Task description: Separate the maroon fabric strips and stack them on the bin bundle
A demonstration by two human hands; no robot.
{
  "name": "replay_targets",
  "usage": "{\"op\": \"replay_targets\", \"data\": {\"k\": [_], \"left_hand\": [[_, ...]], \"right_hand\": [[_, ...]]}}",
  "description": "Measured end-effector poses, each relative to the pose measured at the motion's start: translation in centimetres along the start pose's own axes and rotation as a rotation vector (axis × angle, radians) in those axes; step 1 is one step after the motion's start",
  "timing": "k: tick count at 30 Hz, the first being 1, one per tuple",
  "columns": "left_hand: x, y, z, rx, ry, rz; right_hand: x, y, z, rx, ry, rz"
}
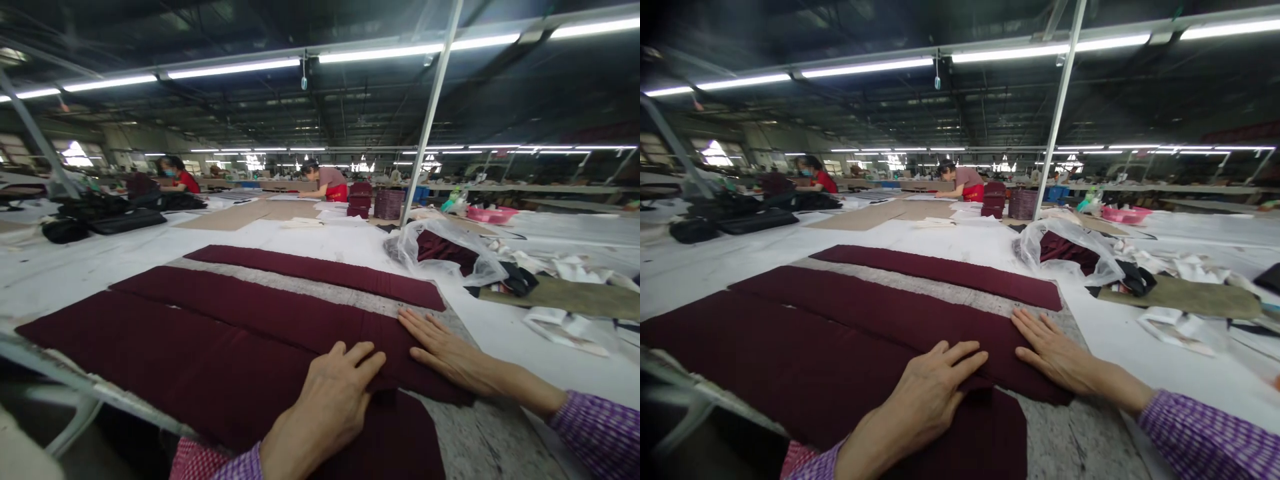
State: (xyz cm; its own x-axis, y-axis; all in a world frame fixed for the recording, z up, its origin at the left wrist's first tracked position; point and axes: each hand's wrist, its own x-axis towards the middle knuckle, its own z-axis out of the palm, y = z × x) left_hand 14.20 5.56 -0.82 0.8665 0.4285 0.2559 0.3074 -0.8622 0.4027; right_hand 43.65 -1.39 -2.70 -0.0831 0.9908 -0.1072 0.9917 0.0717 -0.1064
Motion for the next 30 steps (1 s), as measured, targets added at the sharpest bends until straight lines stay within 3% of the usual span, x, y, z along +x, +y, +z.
{"op": "replay_targets", "data": {"k": [3,6,9,12,14,17,20,24,30], "left_hand": [[-1.5,-0.1,-1.9,-0.259,0.249,-0.166],[-4.3,0.1,-3.9,-0.694,0.574,-0.504],[-7.2,0.8,-4.8,-1.205,0.808,-0.772],[-8.5,2.1,-4.0,-1.49,0.928,-0.91],[-8.3,3.2,-2.9,-1.551,0.947,-0.919],[-7.1,4.5,-0.4,-1.624,0.886,-0.899],[-6.3,5.1,2.2,-1.694,0.822,-0.845],[-6.4,5.7,4.2,-1.758,0.823,-0.787],[-6.9,7.7,4.1,-1.858,0.744,-0.642]], "right_hand": [[0.0,-0.2,-0.6,0.029,-0.056,0.003],[0.2,0.2,-1.4,0.174,-0.068,0.015],[0.0,0.3,-2.6,0.33,0.155,0.041],[-1.0,-1.5,-4.2,0.488,0.403,0.009],[-2.1,-3.9,-5.2,0.604,0.45,-0.029],[-3.8,-7.6,-5.8,0.684,0.46,-0.125],[-5.0,-10.0,-5.2,0.788,0.372,-0.178],[-5.7,-11.1,-4.2,0.933,0.329,-0.102],[-6.1,-11.1,-4.2,0.91,0.349,-0.103]]}}
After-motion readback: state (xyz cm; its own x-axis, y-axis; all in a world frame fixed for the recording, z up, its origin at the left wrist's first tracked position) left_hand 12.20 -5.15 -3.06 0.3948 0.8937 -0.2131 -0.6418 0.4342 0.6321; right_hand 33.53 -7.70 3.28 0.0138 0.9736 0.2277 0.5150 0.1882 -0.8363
